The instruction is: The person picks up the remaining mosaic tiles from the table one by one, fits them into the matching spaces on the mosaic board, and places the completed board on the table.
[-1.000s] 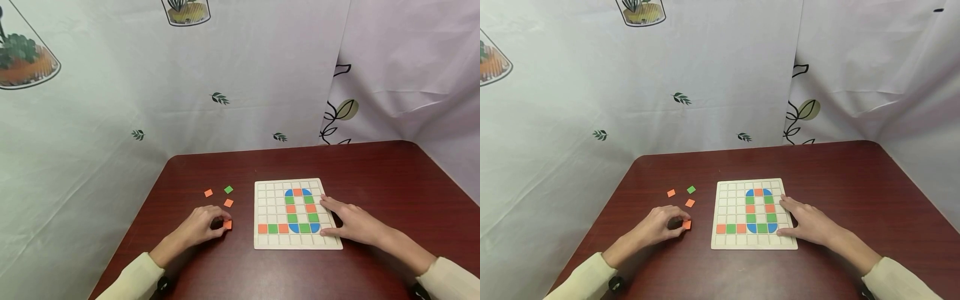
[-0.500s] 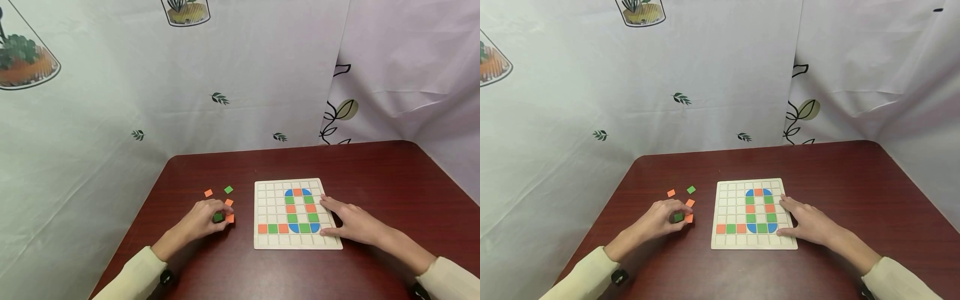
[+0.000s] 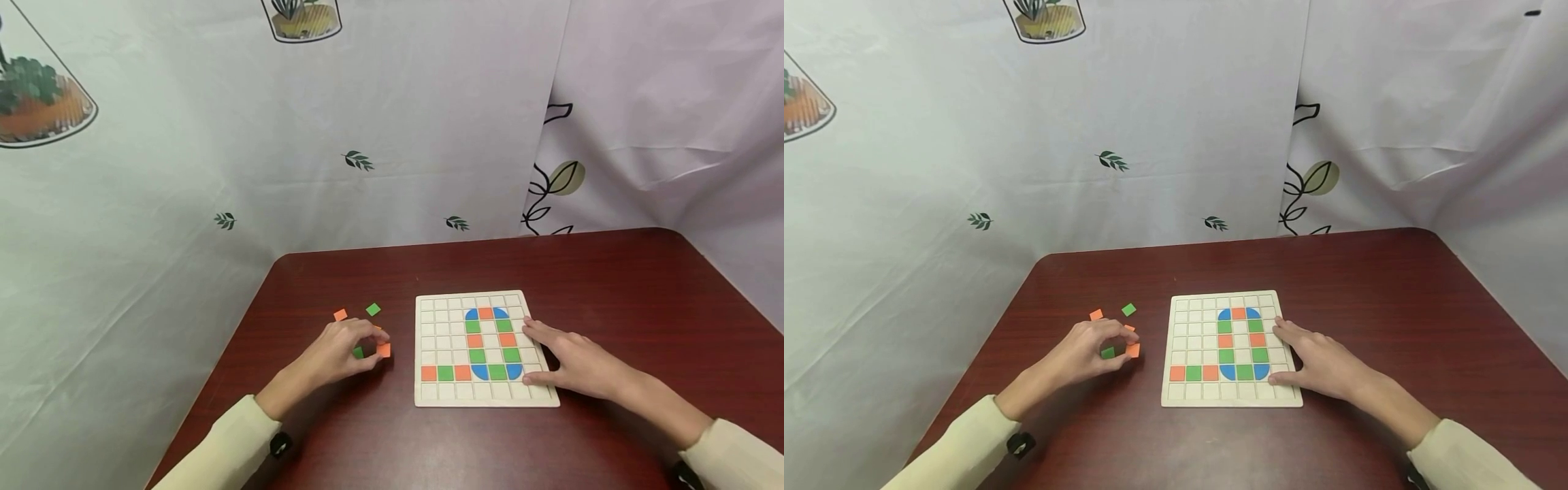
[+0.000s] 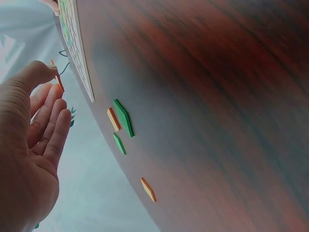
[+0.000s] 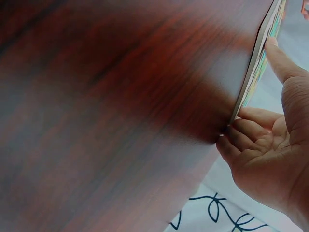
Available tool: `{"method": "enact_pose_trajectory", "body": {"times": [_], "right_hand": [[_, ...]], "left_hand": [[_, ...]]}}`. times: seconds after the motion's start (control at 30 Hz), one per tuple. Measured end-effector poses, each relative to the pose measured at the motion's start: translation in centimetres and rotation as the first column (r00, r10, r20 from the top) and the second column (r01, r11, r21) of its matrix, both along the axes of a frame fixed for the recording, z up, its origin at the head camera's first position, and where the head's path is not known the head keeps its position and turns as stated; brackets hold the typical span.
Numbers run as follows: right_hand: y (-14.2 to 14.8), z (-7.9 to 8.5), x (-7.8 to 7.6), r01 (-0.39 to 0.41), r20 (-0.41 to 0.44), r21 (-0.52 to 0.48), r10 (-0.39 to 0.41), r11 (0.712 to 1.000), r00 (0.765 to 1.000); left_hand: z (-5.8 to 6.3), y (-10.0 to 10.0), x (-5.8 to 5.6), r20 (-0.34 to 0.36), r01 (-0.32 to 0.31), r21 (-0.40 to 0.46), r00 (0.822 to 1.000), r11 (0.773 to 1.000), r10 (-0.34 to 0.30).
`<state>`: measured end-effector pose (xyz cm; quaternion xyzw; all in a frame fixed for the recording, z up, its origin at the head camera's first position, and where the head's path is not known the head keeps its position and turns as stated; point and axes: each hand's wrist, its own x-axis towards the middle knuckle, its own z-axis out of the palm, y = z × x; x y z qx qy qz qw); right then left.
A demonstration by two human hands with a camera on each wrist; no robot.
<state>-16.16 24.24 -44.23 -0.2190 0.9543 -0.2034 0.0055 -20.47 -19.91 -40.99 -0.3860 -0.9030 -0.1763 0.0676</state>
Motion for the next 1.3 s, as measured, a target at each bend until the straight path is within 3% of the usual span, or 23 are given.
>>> {"method": "enact_pose_trajectory", "body": {"times": [0.2,0.67,1.03,1.3], "right_hand": [[0.0,0.0,0.0,-0.001,0.002,0.0,0.001,1.0,1.0],[0.0,0.1,0.0,0.001,0.01,-0.006,-0.001,1.0,1.0],[0.0,0.1,0.0,0.002,0.008,-0.008,-0.001,1.0,1.0],[0.0,0.1,0.0,0.002,0.006,-0.008,-0.002,1.0,1.0]], "left_hand": [[0.2,0.5,-0.2,-0.003,0.007,0.009,1.0,1.0,-0.007],[0.7,2.6,-0.8,0.07,0.027,0.038,0.997,0.999,-0.03],[0.5,4.5,-1.4,-0.01,0.08,0.02,0.997,0.997,-0.08],[0.3,6.0,-1.8,0.005,0.108,0.026,0.994,0.994,-0.108]]}}
